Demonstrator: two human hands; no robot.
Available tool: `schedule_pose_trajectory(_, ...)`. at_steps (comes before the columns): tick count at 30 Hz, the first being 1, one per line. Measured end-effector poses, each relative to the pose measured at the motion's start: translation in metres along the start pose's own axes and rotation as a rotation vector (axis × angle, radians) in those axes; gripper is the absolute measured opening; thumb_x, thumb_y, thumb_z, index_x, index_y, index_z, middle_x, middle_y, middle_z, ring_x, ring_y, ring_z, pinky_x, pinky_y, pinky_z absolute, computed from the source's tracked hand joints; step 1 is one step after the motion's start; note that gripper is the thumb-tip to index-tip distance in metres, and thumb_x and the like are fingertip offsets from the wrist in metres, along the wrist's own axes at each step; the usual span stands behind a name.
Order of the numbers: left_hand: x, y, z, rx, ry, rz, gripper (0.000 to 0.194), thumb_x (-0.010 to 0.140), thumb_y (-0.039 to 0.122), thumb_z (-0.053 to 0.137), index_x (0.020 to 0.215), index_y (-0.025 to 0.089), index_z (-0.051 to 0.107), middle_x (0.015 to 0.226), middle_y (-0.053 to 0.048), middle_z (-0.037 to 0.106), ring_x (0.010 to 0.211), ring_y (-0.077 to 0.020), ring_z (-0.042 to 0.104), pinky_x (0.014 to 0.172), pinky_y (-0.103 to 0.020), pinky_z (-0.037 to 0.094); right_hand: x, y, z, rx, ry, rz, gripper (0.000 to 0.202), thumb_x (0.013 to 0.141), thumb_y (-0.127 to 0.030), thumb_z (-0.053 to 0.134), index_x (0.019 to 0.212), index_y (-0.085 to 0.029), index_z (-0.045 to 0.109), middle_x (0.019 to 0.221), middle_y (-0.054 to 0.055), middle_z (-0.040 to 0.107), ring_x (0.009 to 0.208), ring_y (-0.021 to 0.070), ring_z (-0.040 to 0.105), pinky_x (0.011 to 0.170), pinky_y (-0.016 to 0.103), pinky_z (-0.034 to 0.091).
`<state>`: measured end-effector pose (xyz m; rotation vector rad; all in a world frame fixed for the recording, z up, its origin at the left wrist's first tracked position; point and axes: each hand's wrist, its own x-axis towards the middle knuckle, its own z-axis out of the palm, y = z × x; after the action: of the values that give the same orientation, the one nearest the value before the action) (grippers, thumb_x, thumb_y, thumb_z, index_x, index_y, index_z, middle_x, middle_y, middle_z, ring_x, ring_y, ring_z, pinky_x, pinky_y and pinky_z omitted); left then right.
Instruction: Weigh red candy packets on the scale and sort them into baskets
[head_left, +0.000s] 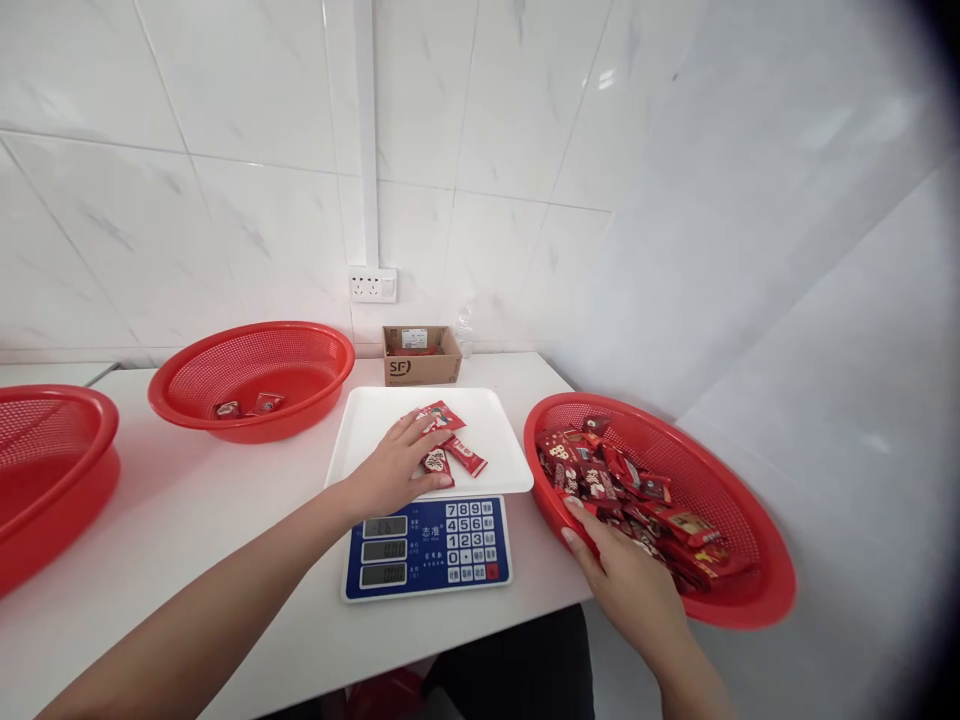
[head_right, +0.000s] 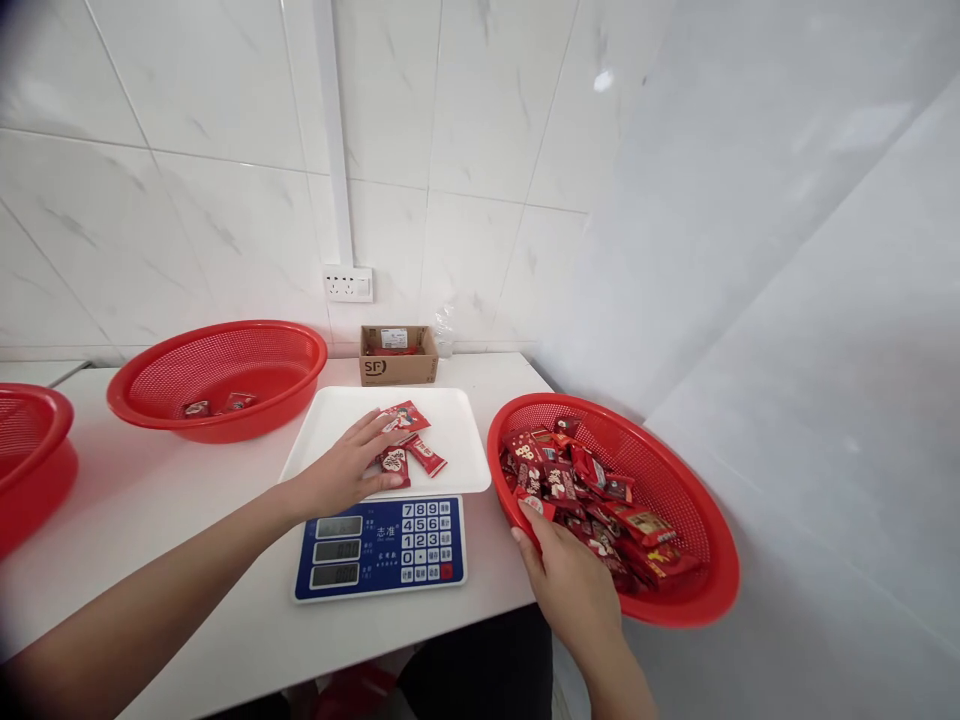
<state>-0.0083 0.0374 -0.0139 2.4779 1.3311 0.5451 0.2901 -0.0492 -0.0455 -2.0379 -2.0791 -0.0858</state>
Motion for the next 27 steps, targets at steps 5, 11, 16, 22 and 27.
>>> schedule_pose_trajectory(5, 0.035, -0.001, 0.009, 0.142, -0.166, 0.007, 0.071, 0.081, 0.067, 0.037, 0.141, 0.029, 0.031, 0.154, -0.010, 0.016, 0.140, -0.0355, -0.001, 0.107, -0.061, 0.005, -0.001, -0.001, -0.001, -0.018, -0.061, 0.027, 0.046, 0.093, -0.041, 0.029, 0.127, -0.023, 0.053, 0.120, 0.005, 0.065, 0.102, 0.0228, 0.064, 0.074, 0.033, 0.053)
schedule_pose_trajectory(11, 0.042, -0.004, 0.015, 0.239, -0.156, 0.039, 0.060, 0.083, 0.065, 0.034, 0.128, 0.029, 0.050, 0.144, -0.010, 0.038, 0.134, -0.0334, 0.026, 0.106, -0.059, 0.012, -0.001, 0.000, -0.001, 0.010, -0.062, 0.014, 0.046, 0.093, -0.040, 0.028, 0.128, -0.021, 0.053, 0.118, 0.007, 0.066, 0.101, 0.0235, 0.064, 0.075, 0.034, 0.052)
schedule_pose_trajectory(16, 0.031, -0.006, 0.010, 0.232, -0.051, 0.057, 0.046, 0.086, 0.056, 0.040, 0.116, 0.027, 0.057, 0.129, -0.007, 0.053, 0.121, -0.0302, 0.043, 0.099, -0.050, 0.031, 0.000, -0.001, -0.001, 0.013, -0.037, 0.002, 0.044, 0.093, -0.039, 0.031, 0.125, -0.023, 0.055, 0.115, 0.007, 0.067, 0.097, 0.0231, 0.066, 0.071, 0.033, 0.052)
schedule_pose_trajectory(22, 0.029, -0.007, 0.004, 0.127, 0.020, -0.015, 0.048, 0.083, 0.046, 0.050, 0.123, 0.020, 0.045, 0.116, -0.010, 0.059, 0.109, -0.0275, 0.052, 0.093, -0.043, 0.039, 0.000, 0.000, 0.001, -0.003, -0.027, 0.005, 0.046, 0.092, -0.040, 0.029, 0.125, -0.022, 0.055, 0.113, 0.007, 0.068, 0.096, 0.0230, 0.066, 0.070, 0.033, 0.053)
schedule_pose_trajectory(27, 0.030, -0.008, 0.007, 0.135, -0.006, 0.021, 0.048, 0.081, 0.055, 0.049, 0.116, 0.022, 0.054, 0.122, -0.010, 0.055, 0.115, -0.0297, 0.047, 0.099, -0.045, 0.035, 0.000, 0.001, 0.002, 0.011, -0.018, 0.011, 0.045, 0.092, -0.041, 0.030, 0.123, -0.023, 0.056, 0.110, 0.007, 0.069, 0.093, 0.0236, 0.067, 0.068, 0.033, 0.053)
